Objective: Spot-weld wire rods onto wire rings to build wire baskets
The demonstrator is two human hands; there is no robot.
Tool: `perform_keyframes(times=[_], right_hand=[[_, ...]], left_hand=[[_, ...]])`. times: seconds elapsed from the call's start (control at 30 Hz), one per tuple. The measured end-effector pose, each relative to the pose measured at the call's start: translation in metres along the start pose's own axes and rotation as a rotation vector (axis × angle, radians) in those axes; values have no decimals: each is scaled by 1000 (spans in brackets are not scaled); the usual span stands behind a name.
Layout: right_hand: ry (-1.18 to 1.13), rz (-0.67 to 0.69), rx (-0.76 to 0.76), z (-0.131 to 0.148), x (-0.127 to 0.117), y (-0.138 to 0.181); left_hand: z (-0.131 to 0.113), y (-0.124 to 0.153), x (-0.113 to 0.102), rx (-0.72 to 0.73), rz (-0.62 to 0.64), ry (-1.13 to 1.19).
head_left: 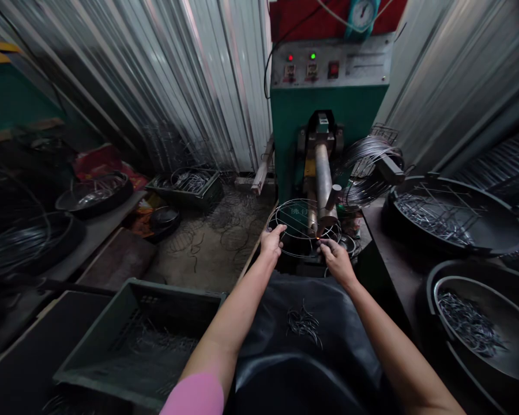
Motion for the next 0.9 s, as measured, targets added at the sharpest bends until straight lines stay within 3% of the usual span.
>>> perform_keyframes(times=[0.23, 0.4, 0.5, 0.6, 0.73, 0.83, 0.9], right_hand=[[34, -20, -43, 0, -1, -1], [183, 3, -94, 11, -3, -7], [344, -90, -213, 9, -22, 15], [508, -221, -297, -15, -54, 61], [702, 75, -64, -64, -74, 120], [837, 294, 31, -86, -61, 133], [910, 406, 23, -89, -46, 129]], left_hand=[[5, 3, -4, 27, -13, 25], [10, 11, -6, 14, -58, 48], [7, 15, -11, -5, -36, 31], [2, 12, -24, -68, 20, -34], [10, -9, -44, -200, 86, -46], [40, -19, -68, -265, 114, 13], [66, -18, -89, -209, 82, 17]])
Point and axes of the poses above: each hand's wrist, its own y-axis away from the middle knuckle, its own x-axis out of the palm, z = x × y, the point moved 1 cm from there along -y, towards the middle knuckle, and after that the axes turned 11 degrees about -z, right-handed, at the moved point
